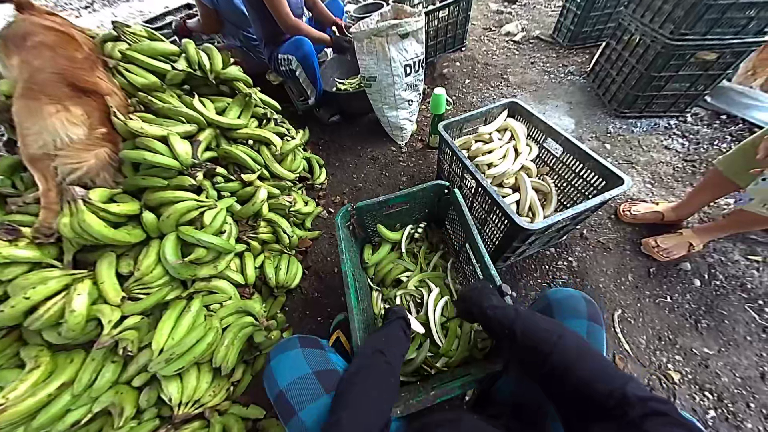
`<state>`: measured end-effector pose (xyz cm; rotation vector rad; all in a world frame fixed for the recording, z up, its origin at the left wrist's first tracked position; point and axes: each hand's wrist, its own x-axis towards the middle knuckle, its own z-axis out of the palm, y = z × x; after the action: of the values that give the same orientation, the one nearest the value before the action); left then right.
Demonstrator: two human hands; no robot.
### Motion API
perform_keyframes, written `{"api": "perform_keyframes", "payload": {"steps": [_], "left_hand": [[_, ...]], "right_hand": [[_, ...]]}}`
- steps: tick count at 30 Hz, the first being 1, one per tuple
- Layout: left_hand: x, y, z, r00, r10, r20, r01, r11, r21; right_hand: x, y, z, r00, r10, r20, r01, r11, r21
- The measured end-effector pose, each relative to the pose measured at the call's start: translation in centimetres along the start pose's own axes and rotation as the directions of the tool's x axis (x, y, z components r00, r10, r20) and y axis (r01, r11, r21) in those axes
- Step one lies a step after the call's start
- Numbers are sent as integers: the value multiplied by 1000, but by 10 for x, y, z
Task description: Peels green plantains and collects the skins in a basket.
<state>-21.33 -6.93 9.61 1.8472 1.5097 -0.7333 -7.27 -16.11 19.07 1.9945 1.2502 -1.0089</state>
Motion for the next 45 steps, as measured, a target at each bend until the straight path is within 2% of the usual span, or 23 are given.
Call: {"api": "perform_keyframes", "payload": {"steps": [1,2,3,5,6,7,9,13,16,18,21,26,30,32,33,34,35,37,38,39,41,43,45], "left_hand": [[-2,12,-4,999,20,-45,-27,987,-157],[-11,30,-17,991,49,-123,-102,878,-468],[-27,52,-42,981,103,-165,-192,640,-744],[-53,90,-100,926,303,-226,-311,272,-911],[-53,103,-124,895,362,-260,-347,201,-916],[-46,109,-143,876,376,-303,-396,200,-896],[-12,108,-163,889,288,-356,-441,325,-837],[114,67,-140,947,-11,-322,-275,494,-825],[174,47,-121,954,-91,-286,-169,625,-762],[176,59,-118,932,-155,-326,-115,727,-676],[177,72,-126,960,-103,-261,-60,834,-548],[250,63,-99,874,-213,-436,-84,818,-569],[157,62,-120,849,9,-529,-278,858,-431],[116,54,-132,781,95,-617,-474,734,-487],[99,49,-137,744,106,-660,-568,622,-540],[70,45,-150,787,131,-603,-572,523,-632],[46,39,-156,808,156,-568,-581,367,-726],[31,31,-129,731,132,-669,-648,-173,-742],[18,29,-114,767,132,-628,-546,-380,-747],[3,30,-101,829,86,-552,-453,-477,-753],[-16,30,-84,902,30,-430,-361,-491,-793],[-16,21,-71,898,73,-434,-381,-363,-850],[-17,16,-77,863,125,-490,-464,-190,-865]], "right_hand": [[-1,3,-3,1000,-6,10,6,1000,27],[-1,7,-8,1000,-14,8,13,998,62],[-1,11,-16,1000,-26,3,26,995,100],[-3,17,-29,998,-53,-18,56,982,181],[-4,20,-36,998,-68,-19,70,975,212],[-5,23,-42,996,-83,-22,86,971,223],[-6,26,-48,994,-104,-23,106,963,246],[-10,26,-62,987,-161,-11,156,933,323],[-3,25,-74,982,-187,-11,178,913,367],[2,27,-78,979,-200,-28,194,887,420],[17,30,-76,970,-234,-66,236,845,479],[21,32,-77,978,-205,-51,199,813,548],[26,40,-77,962,-197,-190,271,790,550],[56,45,-61,885,-106,-454,400,670,625],[70,49,-55,798,-29,-601,496,598,629],[68,57,-59,746,16,-666,537,576,616],[57,66,-68,738,32,-674,535,579,614],[48,76,-77,744,38,-667,515,603,609],[52,74,-75,747,39,-663,507,613,607],[62,68,-68,745,43,-666,510,606,610],[77,47,-52,762,27,-647,512,587,628],[63,27,-38,814,-38,-579,477,613,630],[44,13,-26,794,-57,-605,497,634,592]]}}
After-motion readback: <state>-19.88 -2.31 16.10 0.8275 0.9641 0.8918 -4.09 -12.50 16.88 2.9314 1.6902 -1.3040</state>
